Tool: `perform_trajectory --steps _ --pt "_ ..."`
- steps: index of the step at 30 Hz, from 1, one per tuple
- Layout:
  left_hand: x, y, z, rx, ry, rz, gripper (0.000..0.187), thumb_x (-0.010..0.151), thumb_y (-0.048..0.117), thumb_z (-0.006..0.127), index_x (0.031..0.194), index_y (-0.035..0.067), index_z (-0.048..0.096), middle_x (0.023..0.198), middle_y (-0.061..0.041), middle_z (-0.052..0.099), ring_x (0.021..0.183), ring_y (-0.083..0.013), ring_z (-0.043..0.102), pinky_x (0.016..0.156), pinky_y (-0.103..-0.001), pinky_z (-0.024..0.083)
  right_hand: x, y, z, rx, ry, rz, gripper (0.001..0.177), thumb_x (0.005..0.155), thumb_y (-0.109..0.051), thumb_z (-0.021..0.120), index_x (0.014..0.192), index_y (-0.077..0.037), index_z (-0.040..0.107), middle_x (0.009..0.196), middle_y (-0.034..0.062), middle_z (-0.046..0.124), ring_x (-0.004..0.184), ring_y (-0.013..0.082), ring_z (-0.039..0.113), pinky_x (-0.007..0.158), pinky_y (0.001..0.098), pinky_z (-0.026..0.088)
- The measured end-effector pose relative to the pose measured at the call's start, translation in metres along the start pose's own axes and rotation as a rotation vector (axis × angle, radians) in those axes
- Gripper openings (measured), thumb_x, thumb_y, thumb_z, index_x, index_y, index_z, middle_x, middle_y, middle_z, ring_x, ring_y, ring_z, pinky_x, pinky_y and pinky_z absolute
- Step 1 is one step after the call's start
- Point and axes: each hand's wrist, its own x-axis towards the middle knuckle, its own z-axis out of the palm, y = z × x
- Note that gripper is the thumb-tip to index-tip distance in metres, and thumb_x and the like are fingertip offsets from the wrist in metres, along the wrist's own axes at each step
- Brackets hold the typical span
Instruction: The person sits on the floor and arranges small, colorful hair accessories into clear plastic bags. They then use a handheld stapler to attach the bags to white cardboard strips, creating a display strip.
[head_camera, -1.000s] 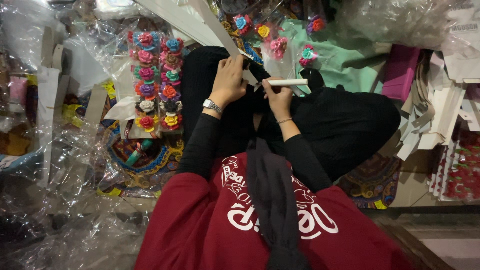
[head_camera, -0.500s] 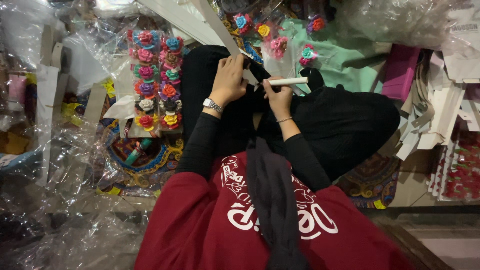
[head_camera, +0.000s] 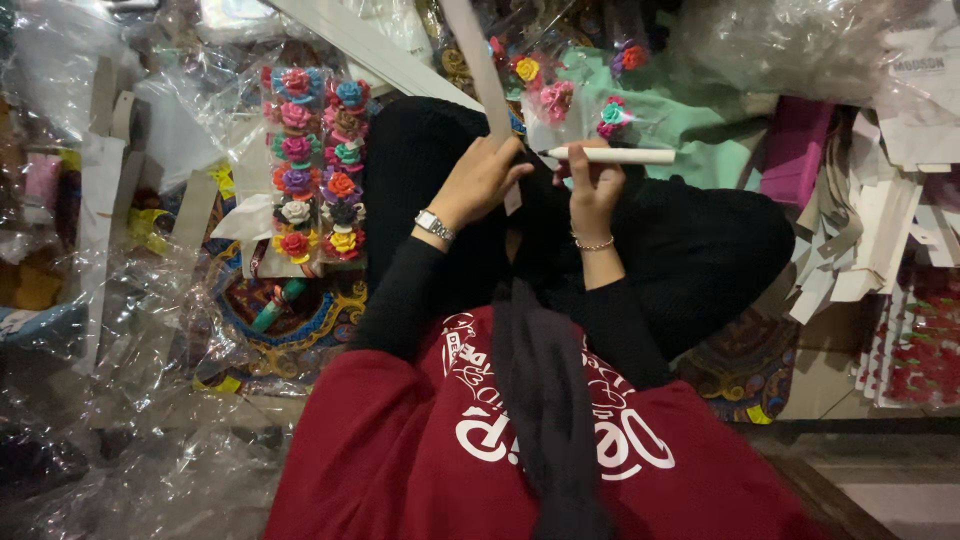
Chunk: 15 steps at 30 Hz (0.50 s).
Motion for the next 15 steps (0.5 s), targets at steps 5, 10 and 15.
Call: perform_trajectory --steps 5,10,15 --pt "0.006 0.01 0.009 0.051 0.078 0.154 0.032 0.102 0.045 0.056 0.107 0.013 0.054 0.085 -0.014 0.059 0.09 -0.0351 0.061 0.08 -0.045 0.051 0.006 -0.007 -0.018 -0.32 -0.233 -0.233 0.018 0.095 -0.013 0.082 0.087 -0.001 0.072 0.067 0.0153 0.066 0.057 0.0249 0.069 0.047 0.0335 0.055" --pt "-0.005 0.025 0.021 0.101 0.057 0.205 0.026 0.093 0.03 0.069 0.104 0.009 0.058 0.089 -0.015 0.06 0.091 -0.0352 0.06 0.078 -0.045 0.05 -0.006 -0.017 -0.027 -0.349 -0.31 -0.164 0.02 0.095 -0.01 0.082 0.081 0.0 0.071 0.066 0.011 0.068 0.06 0.0227 0.072 0.053 0.0325 0.058" --pt "-0.014 0.04 0.042 0.073 0.031 0.134 0.025 0.102 0.034 0.057 0.112 0.01 0.057 0.091 -0.011 0.059 0.091 -0.0317 0.06 0.077 -0.043 0.051 -0.012 -0.017 -0.04 -0.353 -0.348 -0.095 0.019 0.096 -0.011 0.079 0.082 -0.002 0.071 0.065 0.0087 0.071 0.065 0.019 0.074 0.062 0.0309 0.06"
